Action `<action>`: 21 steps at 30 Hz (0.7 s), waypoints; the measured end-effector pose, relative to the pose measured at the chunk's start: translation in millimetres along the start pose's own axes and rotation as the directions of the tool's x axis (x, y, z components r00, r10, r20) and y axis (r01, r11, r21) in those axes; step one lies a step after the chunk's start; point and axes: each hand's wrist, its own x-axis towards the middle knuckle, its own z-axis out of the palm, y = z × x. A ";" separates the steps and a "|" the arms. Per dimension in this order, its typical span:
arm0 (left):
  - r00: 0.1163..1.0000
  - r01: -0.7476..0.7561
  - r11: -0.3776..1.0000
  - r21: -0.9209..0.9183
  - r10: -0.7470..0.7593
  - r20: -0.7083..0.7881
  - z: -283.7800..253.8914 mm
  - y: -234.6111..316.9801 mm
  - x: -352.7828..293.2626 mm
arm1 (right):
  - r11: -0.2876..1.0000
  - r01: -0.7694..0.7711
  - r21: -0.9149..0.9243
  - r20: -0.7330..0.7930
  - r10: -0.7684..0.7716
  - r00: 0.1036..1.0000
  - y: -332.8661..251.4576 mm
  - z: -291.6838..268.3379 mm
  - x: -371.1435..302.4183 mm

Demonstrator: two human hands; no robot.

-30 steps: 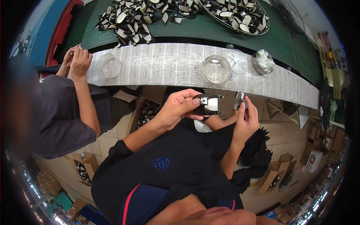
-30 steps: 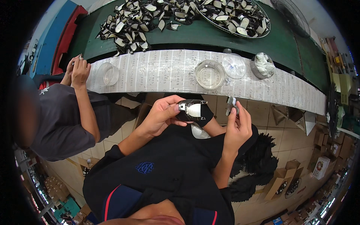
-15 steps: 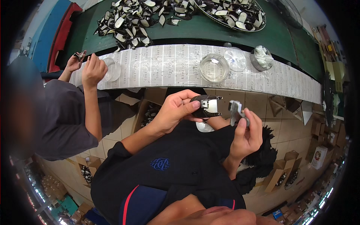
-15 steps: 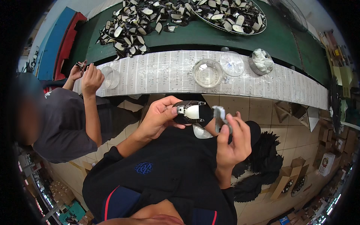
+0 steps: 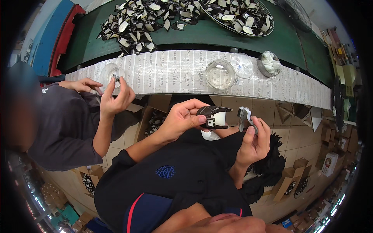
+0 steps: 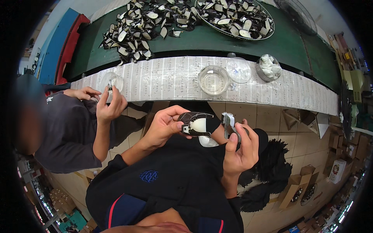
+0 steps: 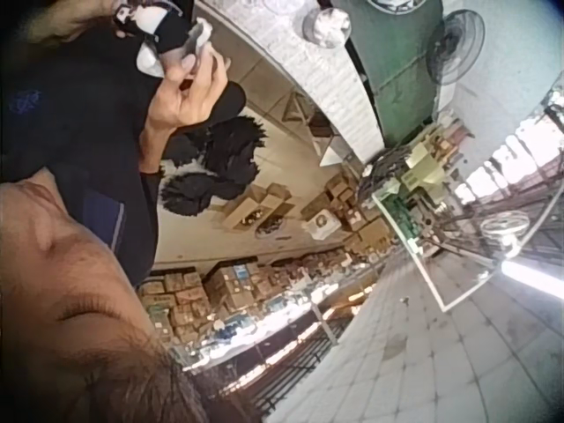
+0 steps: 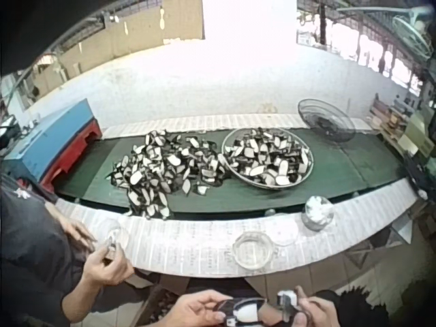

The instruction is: Applying adhesive to small black shoe components using a manual applicator tool.

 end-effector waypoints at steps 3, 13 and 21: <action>1.000 -0.013 1.000 0.016 0.012 0.023 -3.2 -2.6 2.7 | 0.995 0.088 -0.049 0.030 -0.087 0.996 9.5 -1.0 -1.8; 0.997 -0.024 1.000 0.004 0.024 0.071 -4.5 -3.9 4.2 | 0.997 -0.056 -0.048 -0.022 0.055 0.998 5.3 -2.1 0.9; 0.999 0.009 1.000 -0.015 -0.008 0.039 -4.4 1.4 4.6 | 0.996 -0.073 -0.053 -0.013 0.072 0.997 8.9 2.0 1.6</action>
